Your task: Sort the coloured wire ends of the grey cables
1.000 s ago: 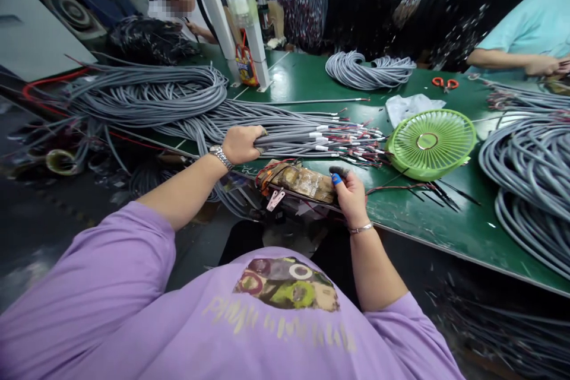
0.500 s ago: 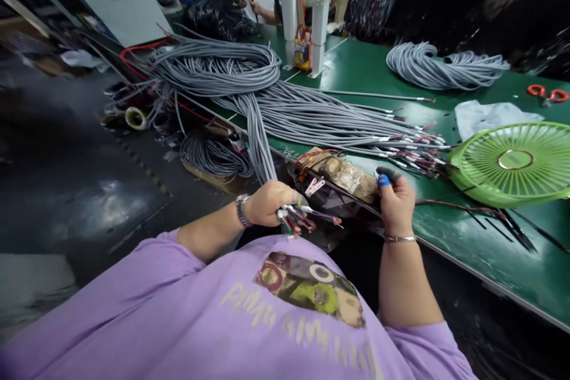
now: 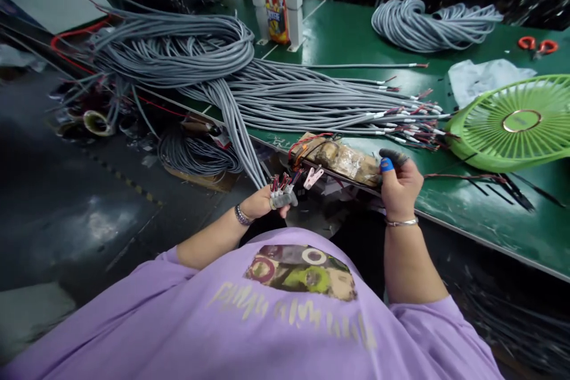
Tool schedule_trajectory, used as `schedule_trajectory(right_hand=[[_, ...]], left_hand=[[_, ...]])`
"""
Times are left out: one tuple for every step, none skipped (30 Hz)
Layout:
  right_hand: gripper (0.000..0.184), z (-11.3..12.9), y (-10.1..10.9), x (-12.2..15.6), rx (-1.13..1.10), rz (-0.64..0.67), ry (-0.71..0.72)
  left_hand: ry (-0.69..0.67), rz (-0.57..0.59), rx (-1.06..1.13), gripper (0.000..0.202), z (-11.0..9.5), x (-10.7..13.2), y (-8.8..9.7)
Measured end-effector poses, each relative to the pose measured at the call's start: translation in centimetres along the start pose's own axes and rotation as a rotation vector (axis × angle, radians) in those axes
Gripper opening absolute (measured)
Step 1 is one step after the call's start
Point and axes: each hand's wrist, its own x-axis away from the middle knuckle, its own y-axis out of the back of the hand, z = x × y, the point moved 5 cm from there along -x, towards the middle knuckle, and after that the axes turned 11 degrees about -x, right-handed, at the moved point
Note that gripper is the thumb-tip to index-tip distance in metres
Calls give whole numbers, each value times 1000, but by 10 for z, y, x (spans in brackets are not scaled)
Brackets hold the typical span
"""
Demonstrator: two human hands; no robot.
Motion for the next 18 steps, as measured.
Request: schedule_trajectory(right_hand=[[23, 10, 0, 9, -35, -20, 29], [22, 19, -4, 20, -70, 10, 25], [22, 29, -11, 32, -100, 89, -2], [21, 38, -20, 46, -127, 192, -38], [21, 47, -33, 60, -141, 337, -74], [22, 54, -46, 75, -150, 490, -124], [23, 59, -58, 87, -146, 611, -178], [26, 62, -68, 97, -130, 690, -219], [28, 64, -77, 103, -119, 724, -239], [30, 65, -84, 107, -113, 731, -247], [30, 66, -91, 108, -111, 728, -241], [27, 66, -96, 107, -109, 715, -219], [22, 66, -100, 106, -105, 707, -188], [20, 67, -102, 106, -103, 705, -156], [21, 67, -103, 105, -104, 709, -126], [23, 67, -103, 105, -108, 730, -102], [23, 67, -102, 106, -112, 766, -79], [22, 66, -99, 108, -109, 811, -54]], left_hand=[[5, -21, 18, 59, 3, 1, 2], [7, -41, 24, 57, 4, 2, 3], [4, -59, 22, 56, 3, 3, 4], [-2, -74, 13, 56, 2, 5, 4], [-10, -84, 0, 55, 0, 6, 3], [-17, -89, -18, 54, -3, 7, 2], [-23, -93, -37, 53, -5, 8, 0], [-25, -101, -54, 53, -6, 8, -2], [-28, -109, -69, 51, -7, 9, -4], [-34, -113, -91, 49, -8, 9, -6], [-46, -112, -123, 48, -9, 10, -8], [-62, -109, -163, 46, -10, 11, -10], [-82, -103, -207, 45, -11, 12, -12], [-103, -97, -248, 44, -12, 13, -13], [-122, -102, -277, 43, -13, 16, -13], [-140, -132, -285, 41, -15, 20, -11], [-159, -186, -279, 40, -17, 25, -8], [-180, -258, -269, 40, -19, 33, -3]])
